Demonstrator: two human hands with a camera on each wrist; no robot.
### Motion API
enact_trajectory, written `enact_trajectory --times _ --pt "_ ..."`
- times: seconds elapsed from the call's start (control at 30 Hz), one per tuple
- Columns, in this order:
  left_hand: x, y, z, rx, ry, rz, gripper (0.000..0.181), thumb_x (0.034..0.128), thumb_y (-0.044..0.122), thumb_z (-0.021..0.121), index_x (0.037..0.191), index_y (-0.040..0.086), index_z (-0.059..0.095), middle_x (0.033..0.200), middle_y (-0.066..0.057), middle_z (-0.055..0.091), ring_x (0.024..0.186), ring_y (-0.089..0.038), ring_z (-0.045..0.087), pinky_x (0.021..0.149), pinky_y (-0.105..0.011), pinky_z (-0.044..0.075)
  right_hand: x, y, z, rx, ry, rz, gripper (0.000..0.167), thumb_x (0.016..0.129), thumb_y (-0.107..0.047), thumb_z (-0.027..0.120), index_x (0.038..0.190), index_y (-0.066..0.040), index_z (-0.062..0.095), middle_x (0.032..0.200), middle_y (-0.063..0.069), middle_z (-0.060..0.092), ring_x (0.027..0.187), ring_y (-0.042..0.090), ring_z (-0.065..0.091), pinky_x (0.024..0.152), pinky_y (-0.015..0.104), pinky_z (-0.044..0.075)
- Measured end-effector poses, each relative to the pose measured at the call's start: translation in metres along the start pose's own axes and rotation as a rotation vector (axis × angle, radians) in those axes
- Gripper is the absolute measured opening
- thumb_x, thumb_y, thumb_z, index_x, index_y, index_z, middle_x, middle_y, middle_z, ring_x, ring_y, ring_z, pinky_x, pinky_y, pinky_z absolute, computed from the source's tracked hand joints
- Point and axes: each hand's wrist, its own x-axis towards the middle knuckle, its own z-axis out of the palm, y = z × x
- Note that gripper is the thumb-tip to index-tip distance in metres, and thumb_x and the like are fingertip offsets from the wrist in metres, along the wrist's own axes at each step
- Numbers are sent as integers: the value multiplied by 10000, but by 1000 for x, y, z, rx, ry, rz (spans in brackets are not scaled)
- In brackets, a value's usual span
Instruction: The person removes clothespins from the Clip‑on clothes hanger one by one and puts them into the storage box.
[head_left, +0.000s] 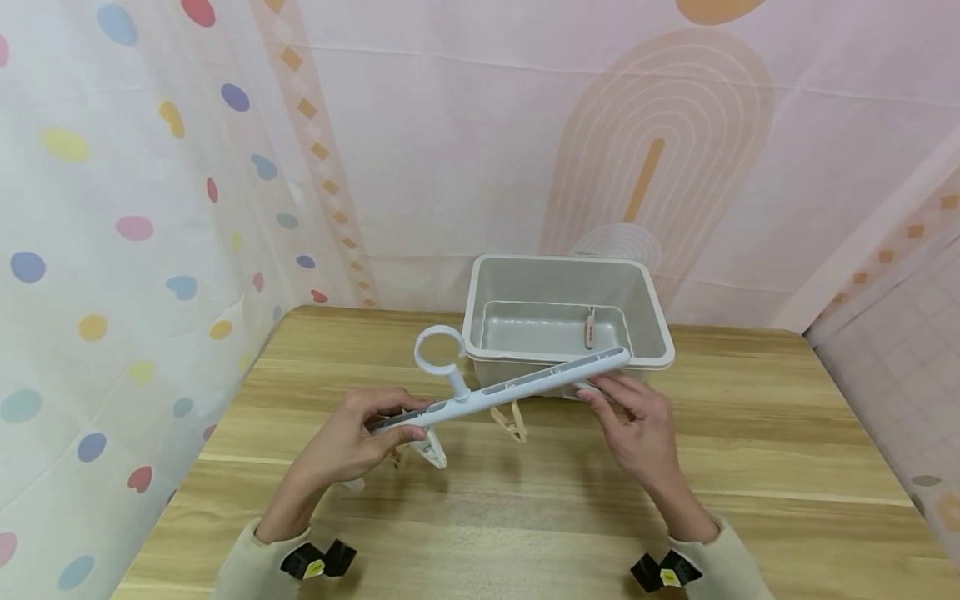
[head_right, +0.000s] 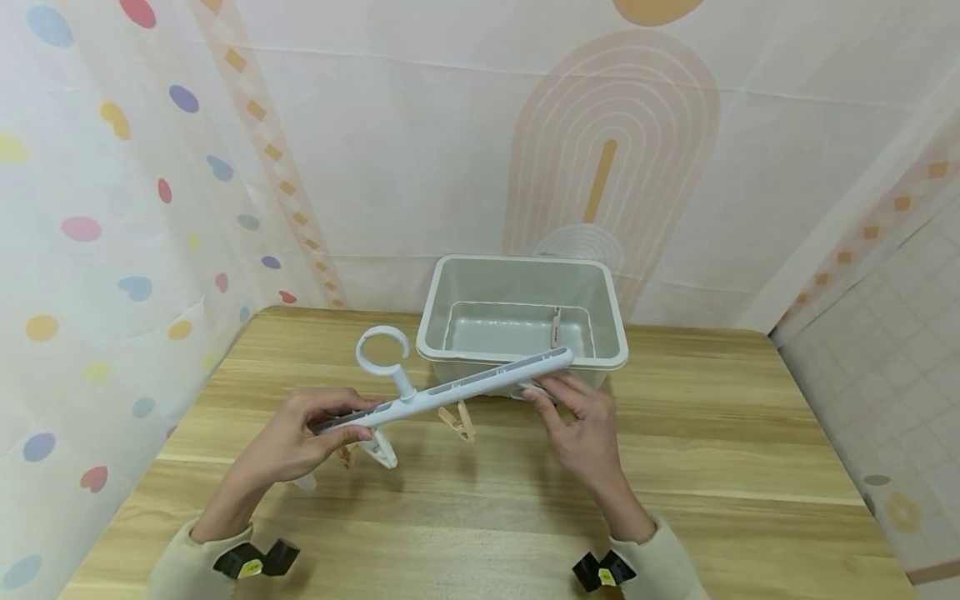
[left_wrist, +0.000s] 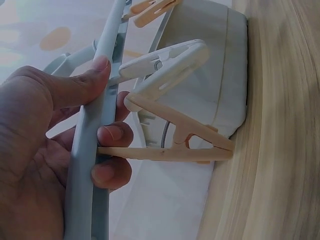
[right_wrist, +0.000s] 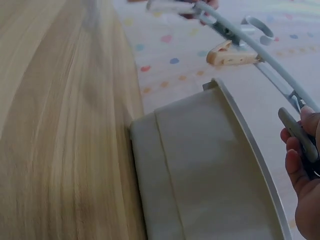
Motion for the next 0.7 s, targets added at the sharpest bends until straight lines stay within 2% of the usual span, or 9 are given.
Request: enact_trajectory --times 0.1,0.2,0.33,0.47,0.6,0.7 --pt "0 0 0 -7 -10 -8 267 861 91 815 1121 132 775 927 -9 768 607 9 548 495 -233 494 -1 -1 0 7 4 11 235 810 155 759 1032 82 776 1085 222 759 989 -42 671 756 92 547" --pt "0 0 -1 -12 -16 -15 260 862 91 813 1114 139 776 927 -7 768 601 10 537 490 -233 486 -1 -3 0 33 4 89 209 821 142 755 1019 80 779 1026 42 783 851 -52 664 664 94 536" --pt "0 1 -1 -11 -20 -32 254 868 103 810 1117 145 775 915 -3 762 592 12 521 483 -230 475 -1 -7 -1 108 -7 227 158 851 127 734 1005 115 765 942 -203 722 721 -60 634 609 110 524" --pt "1 2 -1 -15 -19 -44 253 876 112 804 1125 143 768 912 -6 756 557 -35 555 474 -238 489 0 -9 0 168 -13 296 160 878 116 715 1030 159 737 934 -239 719 726 -53 642 625 119 534" --pt "1 3 -1 -10 -9 -37 257 875 97 805 1125 134 759 947 -29 762 553 -72 588 477 -248 506 -1 -6 2 167 11 286 205 869 128 718 1072 154 728 993 -244 729 773 -68 670 646 115 549" --pt "0 3 0 13 4 -49 261 868 101 813 1119 147 758 964 -16 763 587 -34 580 497 -243 506 -1 -4 2 137 31 268 241 854 128 733 1095 133 731 1038 -259 721 798 -77 683 653 109 551"
